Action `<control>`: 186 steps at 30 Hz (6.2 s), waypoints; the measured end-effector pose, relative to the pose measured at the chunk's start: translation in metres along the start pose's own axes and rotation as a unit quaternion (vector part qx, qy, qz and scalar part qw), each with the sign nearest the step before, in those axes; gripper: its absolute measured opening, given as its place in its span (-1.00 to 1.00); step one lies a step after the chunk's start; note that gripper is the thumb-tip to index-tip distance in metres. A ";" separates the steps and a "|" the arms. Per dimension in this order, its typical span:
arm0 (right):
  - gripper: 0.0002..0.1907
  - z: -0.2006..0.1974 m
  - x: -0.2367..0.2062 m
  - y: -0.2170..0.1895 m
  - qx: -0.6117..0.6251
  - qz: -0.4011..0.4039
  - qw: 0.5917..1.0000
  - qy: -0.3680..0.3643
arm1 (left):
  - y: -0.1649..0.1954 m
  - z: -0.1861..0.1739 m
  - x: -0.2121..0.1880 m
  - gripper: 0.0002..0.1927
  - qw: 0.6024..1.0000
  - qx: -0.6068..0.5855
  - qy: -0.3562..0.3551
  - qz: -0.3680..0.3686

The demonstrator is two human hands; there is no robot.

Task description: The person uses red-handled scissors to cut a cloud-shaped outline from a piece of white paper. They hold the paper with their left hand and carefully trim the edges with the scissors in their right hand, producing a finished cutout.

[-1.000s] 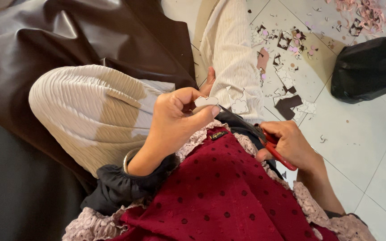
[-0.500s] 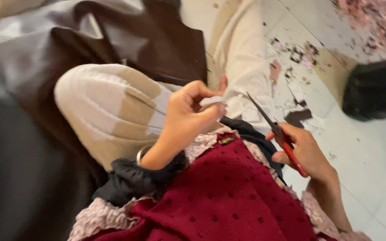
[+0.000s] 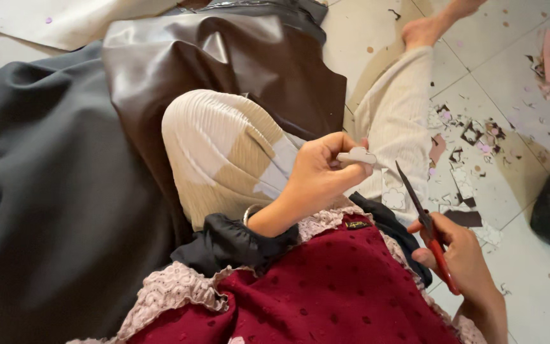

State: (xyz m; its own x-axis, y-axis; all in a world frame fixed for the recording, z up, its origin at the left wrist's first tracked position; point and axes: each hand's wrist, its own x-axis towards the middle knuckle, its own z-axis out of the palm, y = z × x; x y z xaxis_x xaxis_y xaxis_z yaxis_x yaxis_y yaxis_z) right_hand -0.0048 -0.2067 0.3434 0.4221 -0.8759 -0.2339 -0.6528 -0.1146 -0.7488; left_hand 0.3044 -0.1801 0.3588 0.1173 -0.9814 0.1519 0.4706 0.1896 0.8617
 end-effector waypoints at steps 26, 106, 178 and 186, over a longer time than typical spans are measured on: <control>-0.21 -0.003 -0.018 -0.017 0.047 0.014 0.995 -0.085 | 0.012 0.016 -0.015 -0.81 0.996 0.031 -0.025 -0.080; -0.73 -0.010 0.089 -0.047 0.342 -0.089 0.879 0.320 | -0.076 -0.006 0.099 -0.81 0.968 0.020 -0.167 -0.186; -0.79 0.034 0.069 -0.018 0.116 -0.154 0.975 0.109 | -0.080 -0.019 0.104 -0.83 0.986 -0.109 -0.047 -0.115; -0.65 0.023 0.044 -0.019 0.024 0.038 0.994 0.103 | -0.066 -0.022 0.102 -0.73 0.987 -0.096 -0.077 -0.103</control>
State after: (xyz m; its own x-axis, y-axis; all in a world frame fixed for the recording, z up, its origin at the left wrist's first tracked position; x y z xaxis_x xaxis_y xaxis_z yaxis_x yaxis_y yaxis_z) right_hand 0.0409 -0.2321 0.3330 0.2328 -0.9588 -0.1628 -0.6455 -0.0271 -0.7633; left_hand 0.3050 -0.2926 0.3065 -0.1253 -0.9897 0.0686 0.6294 -0.0259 0.7766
